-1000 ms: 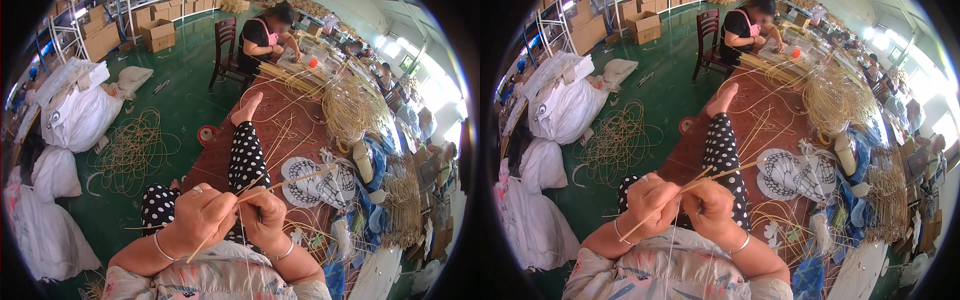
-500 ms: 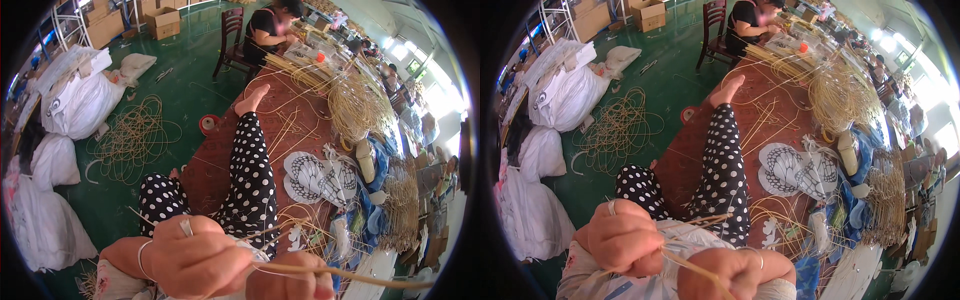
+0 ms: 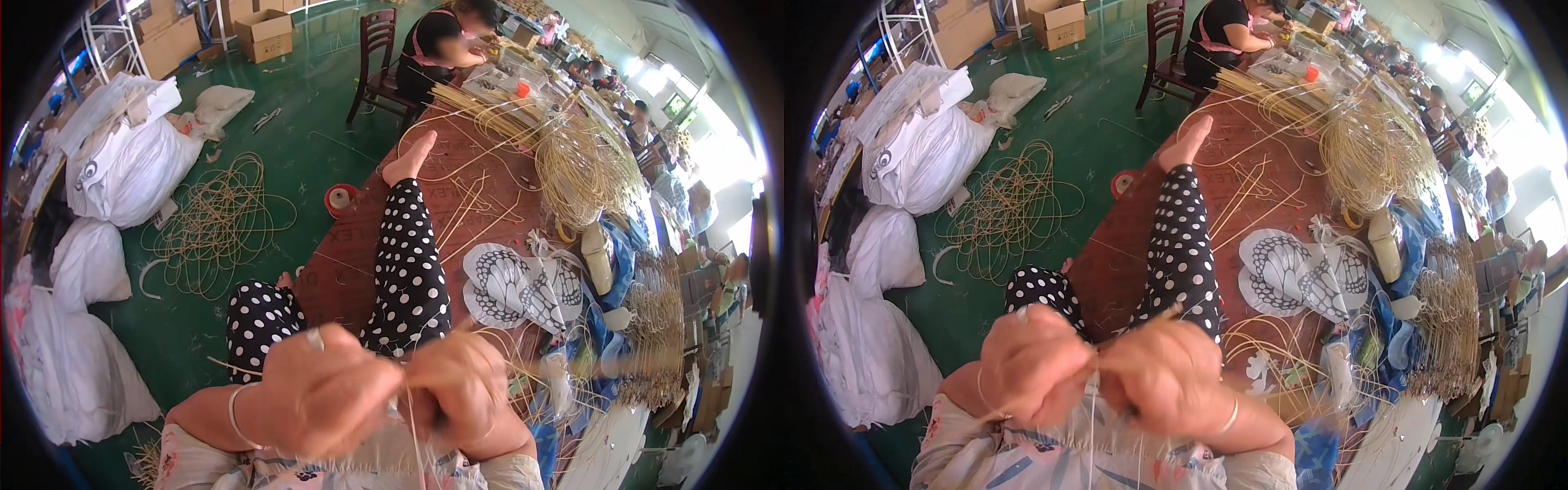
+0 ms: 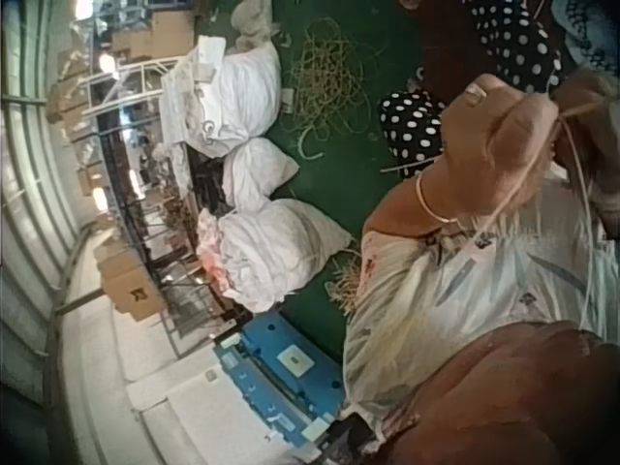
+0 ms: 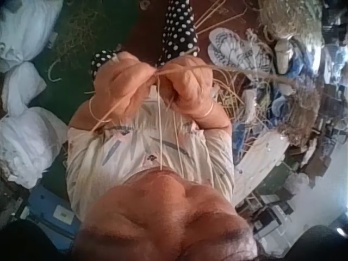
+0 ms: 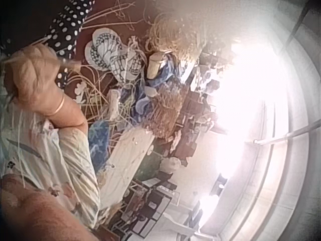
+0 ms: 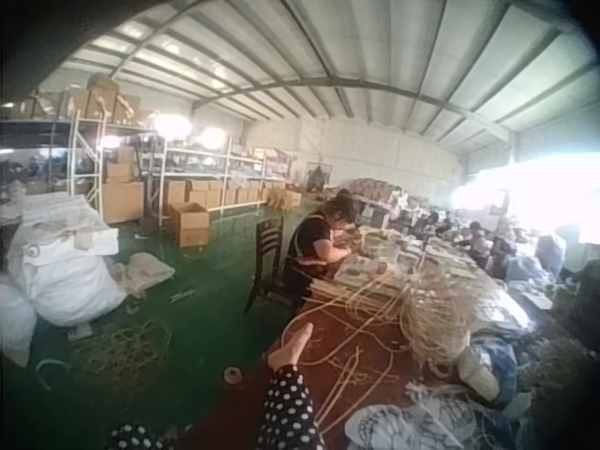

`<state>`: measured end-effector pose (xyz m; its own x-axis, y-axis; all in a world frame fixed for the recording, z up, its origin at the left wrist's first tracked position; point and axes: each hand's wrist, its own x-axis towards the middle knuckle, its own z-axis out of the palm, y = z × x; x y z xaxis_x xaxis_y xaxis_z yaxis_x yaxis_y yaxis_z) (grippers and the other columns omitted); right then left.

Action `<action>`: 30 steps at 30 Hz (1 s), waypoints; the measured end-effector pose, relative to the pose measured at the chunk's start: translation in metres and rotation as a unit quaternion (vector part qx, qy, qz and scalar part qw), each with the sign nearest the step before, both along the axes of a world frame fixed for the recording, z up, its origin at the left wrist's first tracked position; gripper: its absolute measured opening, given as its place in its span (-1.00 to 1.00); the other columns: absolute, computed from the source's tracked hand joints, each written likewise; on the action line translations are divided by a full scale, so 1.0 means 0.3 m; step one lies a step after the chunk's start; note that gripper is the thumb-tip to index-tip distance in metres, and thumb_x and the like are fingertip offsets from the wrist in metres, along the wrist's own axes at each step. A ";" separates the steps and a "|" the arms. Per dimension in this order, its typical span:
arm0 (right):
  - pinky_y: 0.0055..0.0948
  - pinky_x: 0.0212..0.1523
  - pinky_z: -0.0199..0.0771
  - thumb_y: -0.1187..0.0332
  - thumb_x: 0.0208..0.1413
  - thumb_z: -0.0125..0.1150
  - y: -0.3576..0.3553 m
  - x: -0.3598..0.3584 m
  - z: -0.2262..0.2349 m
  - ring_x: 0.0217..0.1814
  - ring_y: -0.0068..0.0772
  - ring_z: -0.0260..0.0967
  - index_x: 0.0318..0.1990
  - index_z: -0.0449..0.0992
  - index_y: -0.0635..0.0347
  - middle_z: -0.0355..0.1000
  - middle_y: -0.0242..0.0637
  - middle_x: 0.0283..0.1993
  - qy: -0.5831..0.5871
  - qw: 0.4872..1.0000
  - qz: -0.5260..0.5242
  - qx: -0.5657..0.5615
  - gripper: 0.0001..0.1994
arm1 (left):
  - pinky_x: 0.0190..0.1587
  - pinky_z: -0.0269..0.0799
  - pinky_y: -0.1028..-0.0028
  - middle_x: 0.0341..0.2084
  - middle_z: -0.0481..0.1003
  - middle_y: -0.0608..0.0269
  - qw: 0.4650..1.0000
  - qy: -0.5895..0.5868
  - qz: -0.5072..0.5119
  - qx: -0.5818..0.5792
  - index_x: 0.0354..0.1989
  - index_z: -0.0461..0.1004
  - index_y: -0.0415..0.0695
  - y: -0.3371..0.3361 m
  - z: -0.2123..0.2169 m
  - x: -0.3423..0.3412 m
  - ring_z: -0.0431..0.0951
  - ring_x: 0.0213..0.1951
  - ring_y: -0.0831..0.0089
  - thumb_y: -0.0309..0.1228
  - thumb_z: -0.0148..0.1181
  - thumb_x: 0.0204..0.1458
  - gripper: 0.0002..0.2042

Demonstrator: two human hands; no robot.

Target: The person sits on the floor with legs on a table, weaving thin bamboo strips together using a white string. They repeatedly wrap the string around the bamboo to secure the structure while other workers are visible in the background.

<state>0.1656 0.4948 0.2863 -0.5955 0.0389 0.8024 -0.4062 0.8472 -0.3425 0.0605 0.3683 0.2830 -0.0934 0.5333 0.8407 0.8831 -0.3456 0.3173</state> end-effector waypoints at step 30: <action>-0.57 -0.64 0.22 0.39 -0.48 0.30 0.135 -0.002 0.044 -0.45 -0.47 0.31 -0.45 0.46 0.23 0.32 -0.33 -0.35 -0.009 0.977 -0.052 0.205 -0.70 | -0.61 0.19 0.65 -0.65 0.33 0.32 0.918 -0.341 -0.109 -0.173 -0.35 0.38 -0.31 0.032 0.015 -0.002 0.29 -0.61 0.67 -0.51 0.25 -0.22 -0.76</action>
